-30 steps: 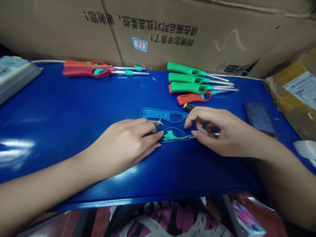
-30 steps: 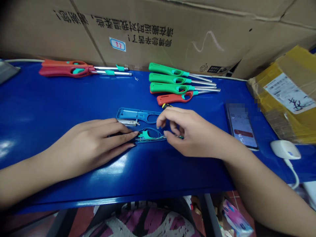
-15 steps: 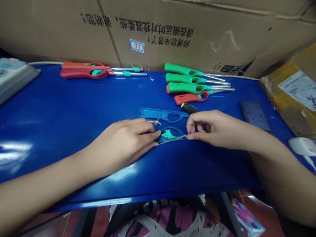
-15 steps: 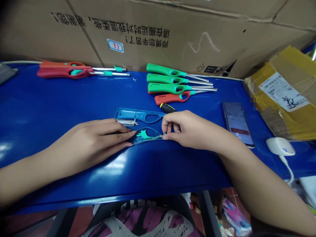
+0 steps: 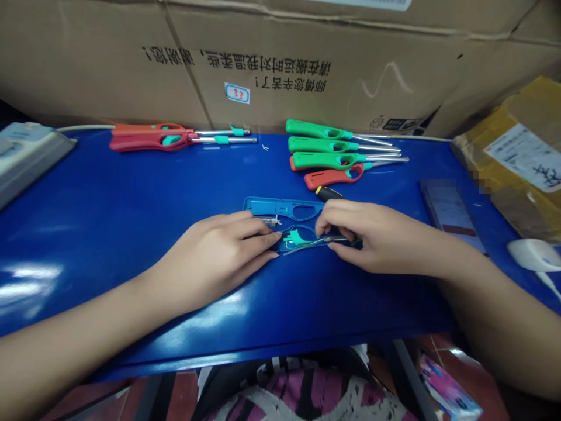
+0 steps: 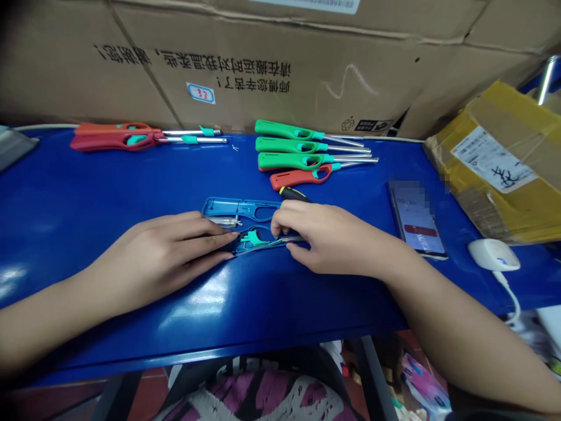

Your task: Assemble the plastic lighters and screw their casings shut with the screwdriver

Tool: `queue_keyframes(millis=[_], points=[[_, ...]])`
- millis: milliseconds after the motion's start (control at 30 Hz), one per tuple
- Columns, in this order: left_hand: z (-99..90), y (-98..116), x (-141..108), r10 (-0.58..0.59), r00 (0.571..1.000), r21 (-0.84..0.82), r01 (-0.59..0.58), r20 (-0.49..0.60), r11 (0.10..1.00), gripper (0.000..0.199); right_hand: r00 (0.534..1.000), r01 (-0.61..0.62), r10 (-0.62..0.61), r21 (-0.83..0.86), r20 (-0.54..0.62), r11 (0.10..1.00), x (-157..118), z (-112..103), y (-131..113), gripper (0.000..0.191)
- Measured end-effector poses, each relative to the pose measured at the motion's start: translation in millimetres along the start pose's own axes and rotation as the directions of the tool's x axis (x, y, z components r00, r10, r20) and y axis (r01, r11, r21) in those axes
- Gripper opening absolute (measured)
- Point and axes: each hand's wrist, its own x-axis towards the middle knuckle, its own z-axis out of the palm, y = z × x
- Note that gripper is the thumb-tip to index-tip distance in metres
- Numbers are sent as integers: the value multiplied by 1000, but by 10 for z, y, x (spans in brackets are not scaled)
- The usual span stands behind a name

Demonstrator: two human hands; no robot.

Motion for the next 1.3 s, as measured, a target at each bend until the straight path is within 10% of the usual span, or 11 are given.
queue_keyframes(millis=[567,1000,1300], points=[[-22,-17,5,18,999,0,-18,-41,1000,23,993,-20,19,-8,-119,1000,-6,-45,67,6],[-7,-63,-3,12,1000,29,-12,-3,1000,27,997,-32,34,-30,75,999,-83,-172,185,13],[-115,-182,37,-130,991,-125,126,-31,984,25,967,178,-175,3,-183,984,27,56,9,12]])
